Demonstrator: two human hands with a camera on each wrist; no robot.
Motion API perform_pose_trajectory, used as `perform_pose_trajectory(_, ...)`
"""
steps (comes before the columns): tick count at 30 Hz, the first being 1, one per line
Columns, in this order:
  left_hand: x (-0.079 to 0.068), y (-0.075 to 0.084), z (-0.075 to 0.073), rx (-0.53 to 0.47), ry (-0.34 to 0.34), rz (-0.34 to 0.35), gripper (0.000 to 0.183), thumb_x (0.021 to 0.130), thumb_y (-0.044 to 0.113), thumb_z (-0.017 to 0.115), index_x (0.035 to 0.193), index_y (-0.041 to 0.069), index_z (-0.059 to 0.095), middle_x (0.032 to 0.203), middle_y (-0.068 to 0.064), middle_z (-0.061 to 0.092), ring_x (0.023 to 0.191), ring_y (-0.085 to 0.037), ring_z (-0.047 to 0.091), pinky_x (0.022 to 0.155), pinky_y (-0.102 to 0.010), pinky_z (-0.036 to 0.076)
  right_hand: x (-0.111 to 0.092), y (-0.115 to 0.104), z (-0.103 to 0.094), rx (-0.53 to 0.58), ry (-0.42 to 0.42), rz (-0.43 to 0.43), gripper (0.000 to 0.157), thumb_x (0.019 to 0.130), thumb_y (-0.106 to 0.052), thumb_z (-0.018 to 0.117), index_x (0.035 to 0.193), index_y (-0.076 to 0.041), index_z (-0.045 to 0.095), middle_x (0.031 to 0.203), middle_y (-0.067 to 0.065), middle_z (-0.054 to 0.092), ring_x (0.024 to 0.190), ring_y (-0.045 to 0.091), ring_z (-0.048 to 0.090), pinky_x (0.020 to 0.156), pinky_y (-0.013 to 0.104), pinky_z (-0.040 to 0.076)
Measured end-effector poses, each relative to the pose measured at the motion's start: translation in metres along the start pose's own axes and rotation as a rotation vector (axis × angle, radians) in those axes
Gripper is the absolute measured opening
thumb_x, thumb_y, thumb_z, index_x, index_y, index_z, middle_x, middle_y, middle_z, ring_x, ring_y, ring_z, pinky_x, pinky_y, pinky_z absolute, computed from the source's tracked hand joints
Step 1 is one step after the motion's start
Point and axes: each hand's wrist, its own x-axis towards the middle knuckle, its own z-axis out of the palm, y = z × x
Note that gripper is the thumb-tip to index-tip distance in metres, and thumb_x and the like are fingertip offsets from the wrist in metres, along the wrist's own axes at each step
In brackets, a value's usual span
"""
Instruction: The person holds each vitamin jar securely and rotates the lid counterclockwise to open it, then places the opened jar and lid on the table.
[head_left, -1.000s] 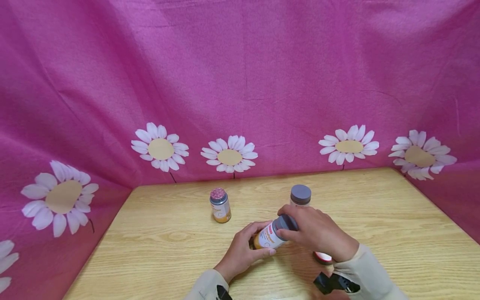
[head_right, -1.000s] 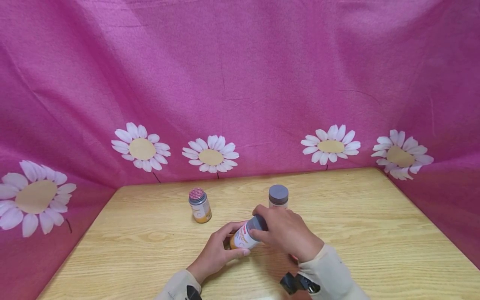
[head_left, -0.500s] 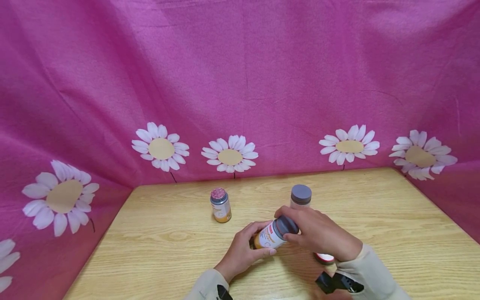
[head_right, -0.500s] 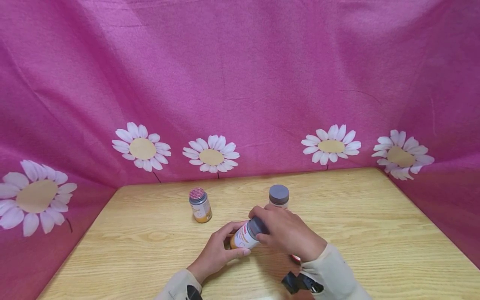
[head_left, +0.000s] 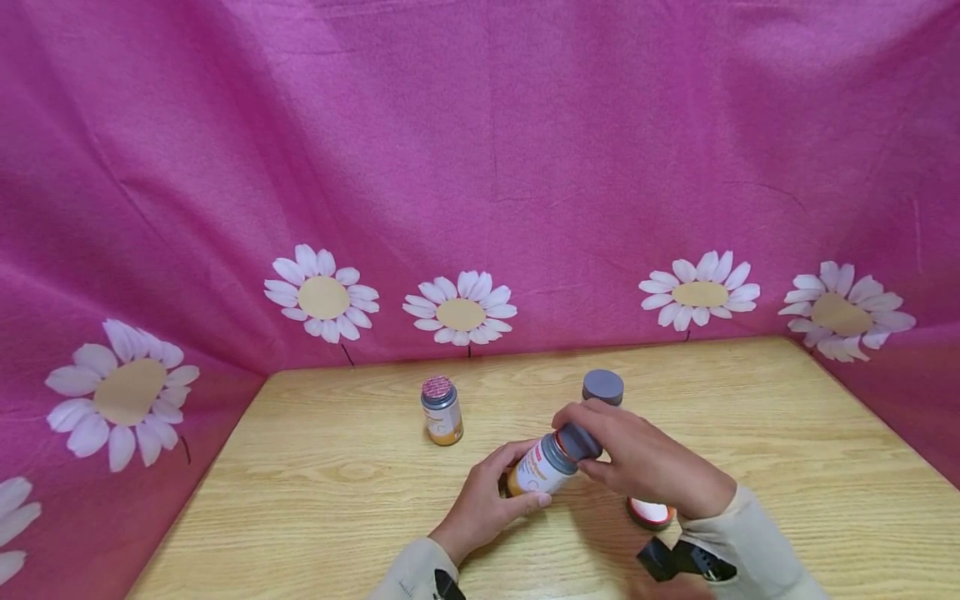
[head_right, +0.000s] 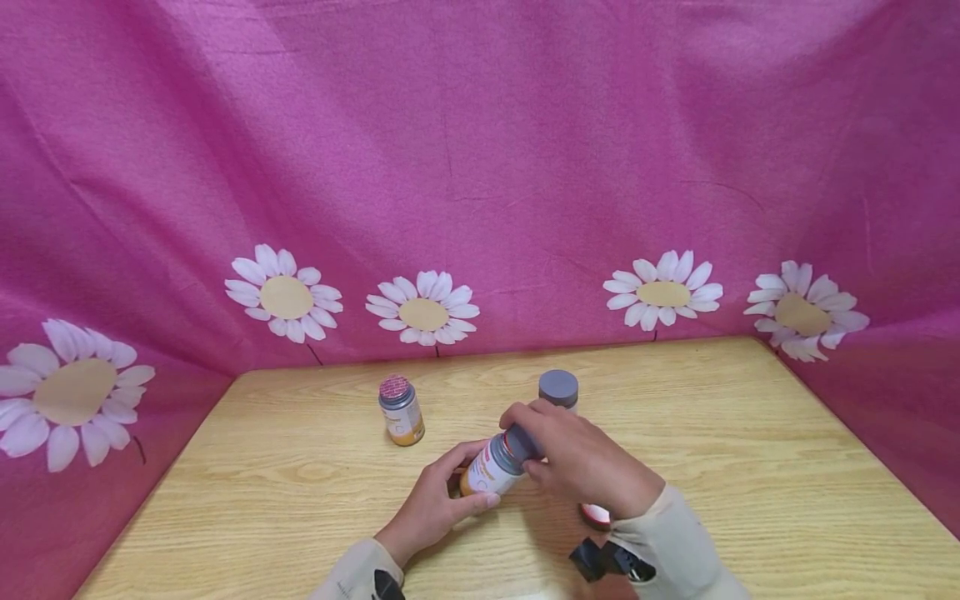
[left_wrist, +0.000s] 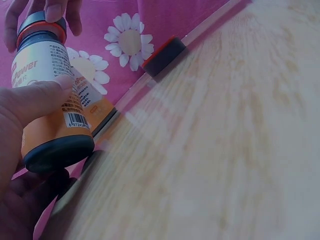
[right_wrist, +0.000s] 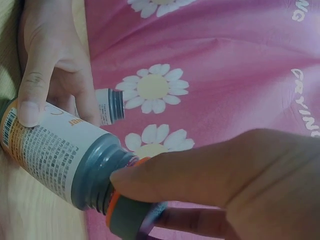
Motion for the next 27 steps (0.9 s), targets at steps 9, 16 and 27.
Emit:
perform_pose_trajectory(9,0.004,-0.001,-0.001,0.068,0.083,-0.020,0.060,0.084,0.032,0.076,0.137,0.030,0.048,0.126,0.009,0.058,0.111,-0.009,0.055,0.098,-0.034,0.043,0.002,0.000,-0.002,0.026,0.039,0.067,0.054,0.078,0.000,0.077,0.125,-0.009,0.051,0.114,0.008,0.061,0.100,0.021,0.060,0.087,0.044,0.051)
perform_pose_trajectory(16,0.012,-0.004,0.000,0.107,0.130,-0.040,0.062,0.085,0.032,0.075,0.138,0.028,0.044,0.122,0.006,0.060,0.110,-0.010,0.056,0.097,-0.039,0.044,-0.003,0.004,-0.004,-0.058,0.141,0.086,0.053,0.075,-0.005,0.081,0.122,-0.004,0.059,0.115,0.011,0.063,0.102,0.027,0.059,0.086,0.048,0.048)
perform_pose_trajectory(27,0.031,-0.012,-0.005,0.146,0.240,-0.062,0.062,0.084,0.026,0.075,0.137,0.016,0.044,0.119,-0.007,0.063,0.109,-0.019,0.059,0.094,-0.039,0.047,-0.008,0.006,0.010,-0.067,0.107,0.170,0.050,0.070,-0.011,0.086,0.114,-0.008,0.062,0.111,0.010,0.058,0.099,0.028,0.056,0.083,0.047,0.049)
